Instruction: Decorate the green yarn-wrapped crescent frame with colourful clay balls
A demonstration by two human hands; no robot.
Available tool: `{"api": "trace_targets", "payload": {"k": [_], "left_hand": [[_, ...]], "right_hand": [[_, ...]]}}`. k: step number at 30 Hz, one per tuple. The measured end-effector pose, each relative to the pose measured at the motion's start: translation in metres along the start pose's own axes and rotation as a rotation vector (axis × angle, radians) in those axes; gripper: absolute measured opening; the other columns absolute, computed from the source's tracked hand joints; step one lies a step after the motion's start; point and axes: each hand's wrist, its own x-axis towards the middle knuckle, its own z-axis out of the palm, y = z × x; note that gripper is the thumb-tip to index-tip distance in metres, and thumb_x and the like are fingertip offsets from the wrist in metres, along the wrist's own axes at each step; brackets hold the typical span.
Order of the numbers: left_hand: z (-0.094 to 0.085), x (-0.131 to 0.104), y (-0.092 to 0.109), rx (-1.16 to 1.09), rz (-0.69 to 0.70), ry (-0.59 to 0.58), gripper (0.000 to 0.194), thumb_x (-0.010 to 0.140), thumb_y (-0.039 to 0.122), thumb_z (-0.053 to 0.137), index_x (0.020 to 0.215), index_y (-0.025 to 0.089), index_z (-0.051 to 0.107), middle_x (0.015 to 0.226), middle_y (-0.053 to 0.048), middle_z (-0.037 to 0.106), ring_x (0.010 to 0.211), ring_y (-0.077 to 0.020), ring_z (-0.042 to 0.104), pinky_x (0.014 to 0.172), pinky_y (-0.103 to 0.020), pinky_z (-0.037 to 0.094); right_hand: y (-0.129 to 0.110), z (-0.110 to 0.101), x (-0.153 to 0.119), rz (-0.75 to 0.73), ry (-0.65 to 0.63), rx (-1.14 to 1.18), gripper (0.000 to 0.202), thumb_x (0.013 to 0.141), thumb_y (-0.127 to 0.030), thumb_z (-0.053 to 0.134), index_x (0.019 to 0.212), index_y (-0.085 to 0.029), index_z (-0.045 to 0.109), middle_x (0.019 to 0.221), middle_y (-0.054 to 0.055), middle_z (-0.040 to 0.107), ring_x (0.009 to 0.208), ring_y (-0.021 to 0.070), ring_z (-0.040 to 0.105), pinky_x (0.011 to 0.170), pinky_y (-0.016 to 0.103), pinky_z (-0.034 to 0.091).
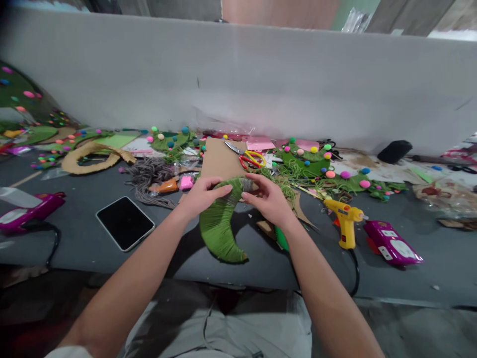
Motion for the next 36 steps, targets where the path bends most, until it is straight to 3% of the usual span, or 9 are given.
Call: {"api": "trace_targets", "payload": {"k": [5, 9, 16, 28, 32, 36], "left_hand": [[0.005, -0.005, -0.016, -0.004, 0.012, 0.02, 0.035, 0.086, 0.05, 0.072, 0.085, 0.015, 0.073, 0.077, 0.0, 0.065, 0.073, -0.0143, 0.056, 0.066, -0.026, 0.041], [0.01, -0.009, -0.014, -0.004, 0.032, 0.014, 0.033, 0.086, 0.047, 0.072, 0.087, 0.015, 0.074, 0.079, 0.001, 0.066, 0.073, -0.0137, 0.055, 0.069, -0.027, 0.042], [0.015, -0.011, -0.014, 0.008, 0.022, 0.049, 0.031, 0.086, 0.045, 0.071, 0.082, 0.015, 0.071, 0.073, 0.002, 0.059, 0.069, -0.0127, 0.049, 0.066, -0.027, 0.037], [0.014, -0.009, -0.02, 0.021, 0.025, 0.056, 0.03, 0.088, 0.045, 0.069, 0.085, 0.015, 0.072, 0.077, 0.0, 0.063, 0.073, -0.0143, 0.053, 0.067, -0.028, 0.039], [0.014, -0.009, -0.019, 0.068, 0.03, 0.047, 0.031, 0.089, 0.045, 0.068, 0.086, 0.015, 0.074, 0.076, 0.001, 0.062, 0.073, -0.0143, 0.052, 0.068, -0.028, 0.037], [0.014, -0.009, -0.018, 0.094, 0.029, 0.044, 0.03, 0.089, 0.044, 0.068, 0.087, 0.015, 0.075, 0.077, 0.0, 0.063, 0.073, -0.0145, 0.051, 0.069, -0.029, 0.037]], "right_hand": [[0.014, 0.007, -0.008, -0.33, 0.211, -0.298, 0.037, 0.086, -0.035, 0.082, 0.122, -0.028, 0.075, 0.129, 0.009, 0.068, 0.119, 0.0254, 0.066, 0.094, 0.041, 0.058], [0.013, 0.016, -0.01, -0.461, 0.331, -0.488, 0.008, 0.089, -0.028, 0.08, 0.096, -0.025, 0.08, 0.112, 0.009, 0.069, 0.111, 0.0249, 0.067, 0.102, 0.046, 0.053], [0.016, 0.017, -0.007, -0.427, 0.319, -0.426, 0.008, 0.097, -0.024, 0.068, 0.089, -0.023, 0.071, 0.107, 0.008, 0.069, 0.105, 0.023, 0.067, 0.095, 0.043, 0.053], [0.022, 0.012, -0.004, -0.325, 0.271, -0.378, 0.015, 0.101, -0.031, 0.061, 0.091, -0.022, 0.068, 0.115, 0.011, 0.067, 0.107, 0.0224, 0.067, 0.09, 0.041, 0.055], [0.02, 0.015, -0.005, -0.346, 0.272, -0.44, 0.012, 0.091, -0.032, 0.076, 0.094, -0.023, 0.069, 0.117, 0.011, 0.065, 0.114, 0.0259, 0.064, 0.094, 0.044, 0.054], [0.021, 0.017, -0.004, -0.372, 0.235, -0.495, 0.005, 0.095, -0.027, 0.07, 0.093, -0.023, 0.067, 0.118, 0.011, 0.064, 0.117, 0.0261, 0.062, 0.105, 0.049, 0.049]]}}
